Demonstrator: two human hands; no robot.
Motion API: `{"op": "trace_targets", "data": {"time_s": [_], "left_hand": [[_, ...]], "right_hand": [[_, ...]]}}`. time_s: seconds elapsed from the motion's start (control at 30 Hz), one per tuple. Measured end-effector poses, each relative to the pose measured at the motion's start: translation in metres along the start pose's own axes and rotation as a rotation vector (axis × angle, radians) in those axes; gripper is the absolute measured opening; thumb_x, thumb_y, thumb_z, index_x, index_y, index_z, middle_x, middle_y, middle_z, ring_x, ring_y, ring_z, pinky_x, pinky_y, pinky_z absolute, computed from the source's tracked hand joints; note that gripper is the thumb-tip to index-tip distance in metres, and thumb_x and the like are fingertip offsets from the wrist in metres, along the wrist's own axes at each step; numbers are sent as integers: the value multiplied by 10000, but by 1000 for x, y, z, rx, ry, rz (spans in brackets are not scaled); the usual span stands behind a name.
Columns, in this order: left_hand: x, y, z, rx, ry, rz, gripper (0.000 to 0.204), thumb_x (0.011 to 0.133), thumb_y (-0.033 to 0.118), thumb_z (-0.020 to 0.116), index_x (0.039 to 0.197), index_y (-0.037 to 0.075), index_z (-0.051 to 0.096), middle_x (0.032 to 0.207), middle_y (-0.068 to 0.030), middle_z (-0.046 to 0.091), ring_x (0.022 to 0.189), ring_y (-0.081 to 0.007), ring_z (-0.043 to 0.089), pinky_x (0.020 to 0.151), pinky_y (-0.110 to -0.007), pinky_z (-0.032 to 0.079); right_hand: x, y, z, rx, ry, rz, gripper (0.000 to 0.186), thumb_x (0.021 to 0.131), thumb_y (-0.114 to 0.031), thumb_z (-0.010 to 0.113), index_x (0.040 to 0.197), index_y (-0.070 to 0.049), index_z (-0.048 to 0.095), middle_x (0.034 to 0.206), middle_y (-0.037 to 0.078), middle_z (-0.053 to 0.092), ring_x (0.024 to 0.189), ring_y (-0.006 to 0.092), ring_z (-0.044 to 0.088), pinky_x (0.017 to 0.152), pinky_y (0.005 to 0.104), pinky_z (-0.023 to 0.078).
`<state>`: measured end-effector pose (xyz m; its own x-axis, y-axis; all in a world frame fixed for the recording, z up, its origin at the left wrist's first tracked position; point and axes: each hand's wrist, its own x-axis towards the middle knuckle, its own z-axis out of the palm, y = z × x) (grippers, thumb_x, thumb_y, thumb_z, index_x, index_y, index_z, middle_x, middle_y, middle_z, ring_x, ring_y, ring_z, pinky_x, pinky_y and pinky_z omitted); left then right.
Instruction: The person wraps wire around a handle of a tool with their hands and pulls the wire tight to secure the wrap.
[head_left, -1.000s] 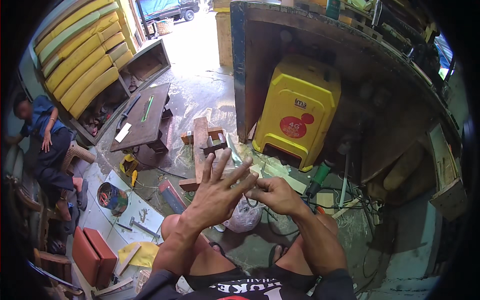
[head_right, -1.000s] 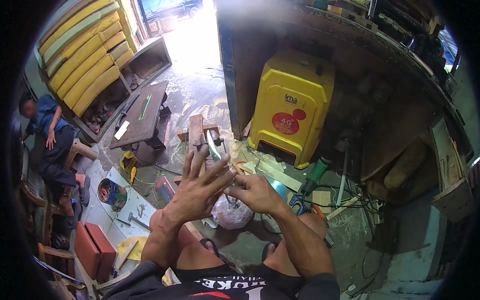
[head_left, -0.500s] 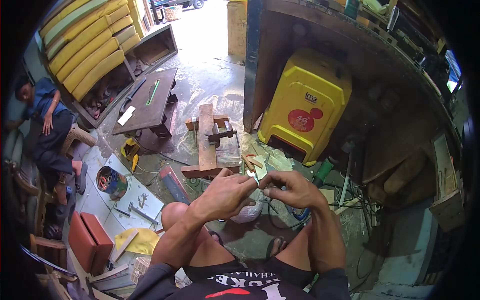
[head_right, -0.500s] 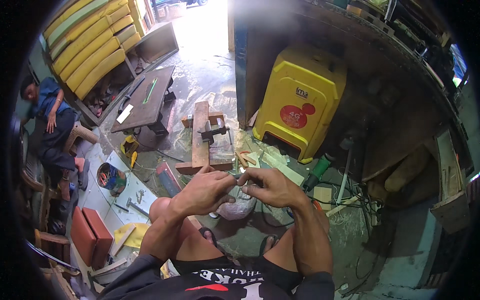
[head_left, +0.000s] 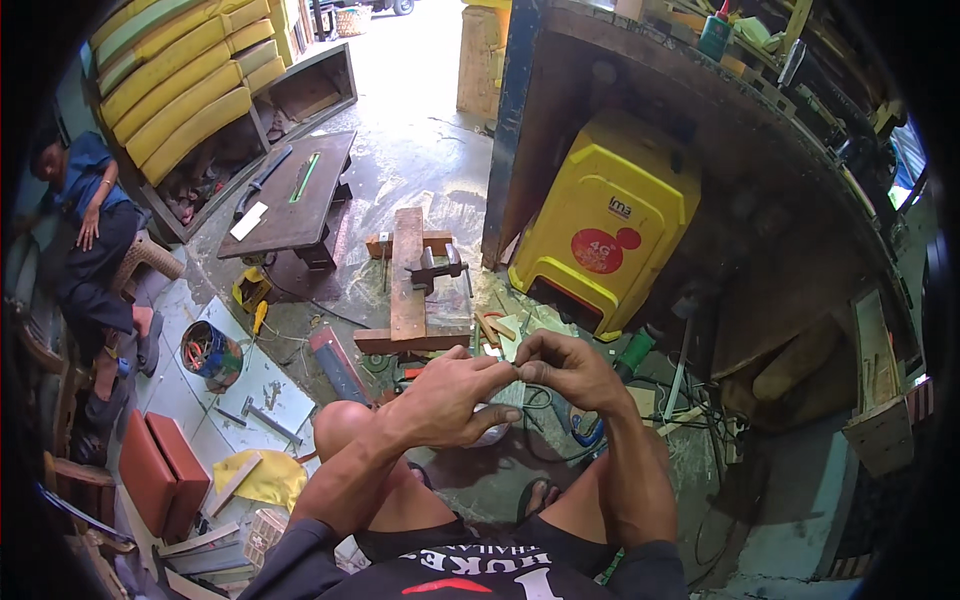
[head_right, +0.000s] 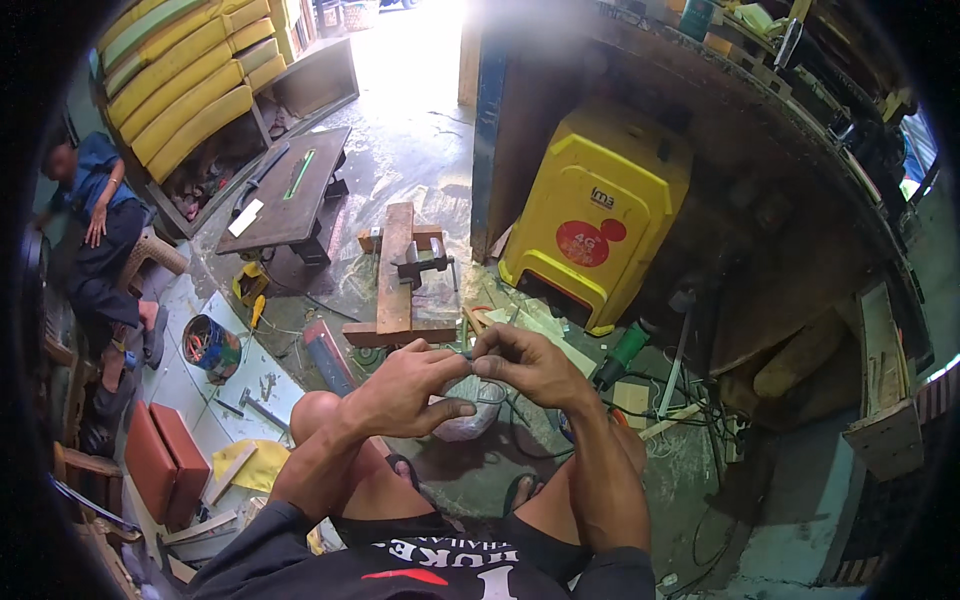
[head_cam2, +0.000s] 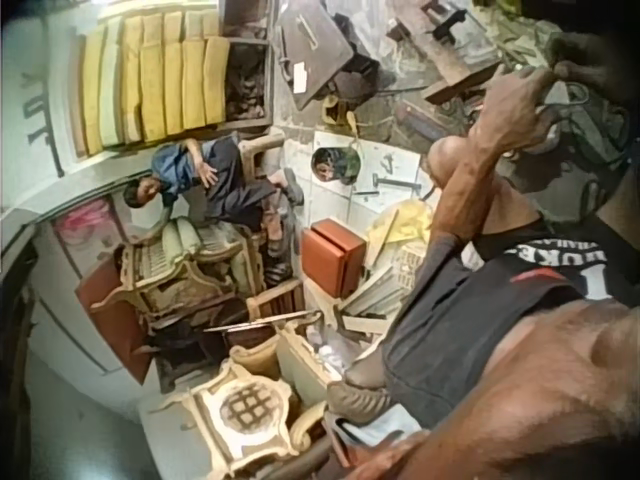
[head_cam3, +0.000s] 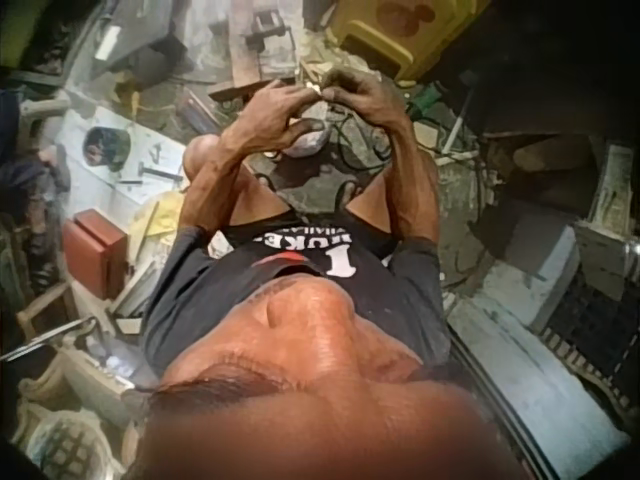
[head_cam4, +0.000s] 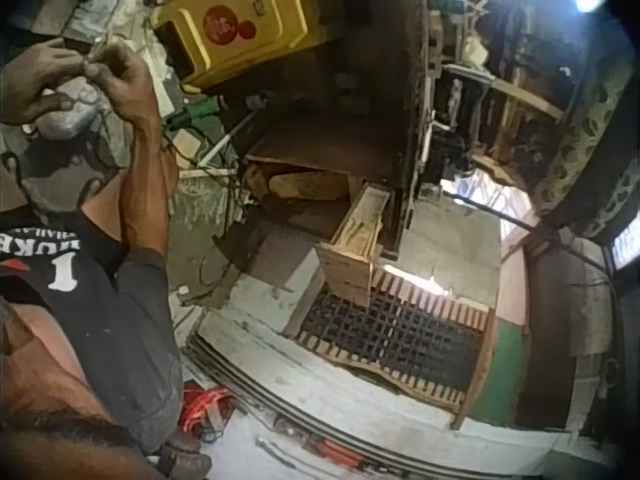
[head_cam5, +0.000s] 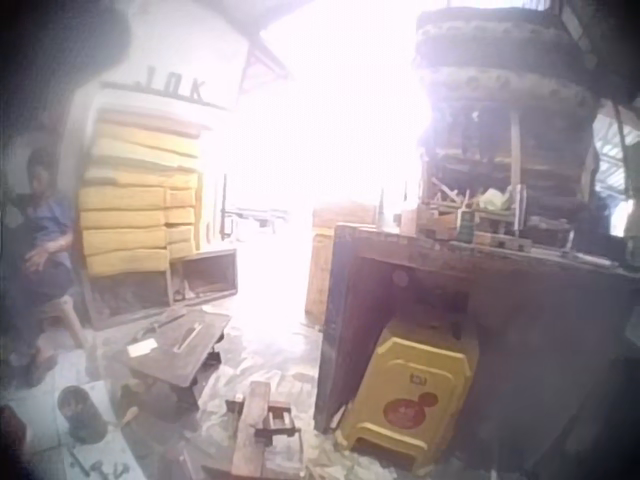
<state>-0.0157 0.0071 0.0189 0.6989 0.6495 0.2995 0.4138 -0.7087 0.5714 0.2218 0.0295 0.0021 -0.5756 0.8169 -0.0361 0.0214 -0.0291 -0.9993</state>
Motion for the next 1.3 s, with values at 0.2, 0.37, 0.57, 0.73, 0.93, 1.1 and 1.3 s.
{"op": "trace_targets", "data": {"time_s": [0.2,0.37,0.57,0.73,0.93,1.1,1.3], "left_hand": [[1,4,-8,-167,393,-281,379,783,163,833,1071,8,641,769,-89,646,608,-184,582,579,-340,467],[-3,-11,-24,-98,542,-533,353,806,133,826,1087,-1,660,785,-72,702,573,-69,552,532,-306,445],[-13,-37,-17,-417,599,-458,447,834,221,819,1199,-3,691,1028,-166,753,892,-135,697,812,-297,541],[-7,-37,-11,-599,605,-457,410,857,49,772,1242,-34,660,1126,-92,731,1013,-135,658,946,-286,503],[2,-34,-15,-378,619,-631,382,871,43,751,1237,-22,667,1078,-64,735,982,-115,671,839,-269,545],[5,-38,-26,-387,567,-636,347,875,106,763,1199,-1,698,1034,-59,751,886,-82,666,767,-256,541],[7,-29,-12,-134,465,-585,338,848,133,774,1161,23,710,995,-117,755,850,-177,693,760,-320,544]], "right_hand": [[14,38,20,11,-3,13,313,1072,-289,510,1108,-10,647,783,-21,559,732,84,510,696,249,436],[9,10,43,-270,127,19,272,1031,-210,571,1158,11,665,815,56,654,743,121,590,706,295,493],[6,-1,45,-538,295,-185,208,956,-131,659,1086,28,696,918,180,734,847,242,725,766,341,546],[-2,-8,58,-622,146,-325,222,950,-100,665,1138,12,708,961,171,743,834,206,726,751,322,555],[-7,-12,58,-776,236,-385,209,926,-67,658,1117,9,698,935,187,734,814,302,737,714,346,569],[-17,-37,63,-867,213,-354,187,905,-20,645,1086,15,673,898,193,717,796,339,720,686,375,569],[-28,-41,60,-1013,195,-428,171,866,-33,679,1036,-18,679,796,145,677,691,313,685,593,394,537]]}}
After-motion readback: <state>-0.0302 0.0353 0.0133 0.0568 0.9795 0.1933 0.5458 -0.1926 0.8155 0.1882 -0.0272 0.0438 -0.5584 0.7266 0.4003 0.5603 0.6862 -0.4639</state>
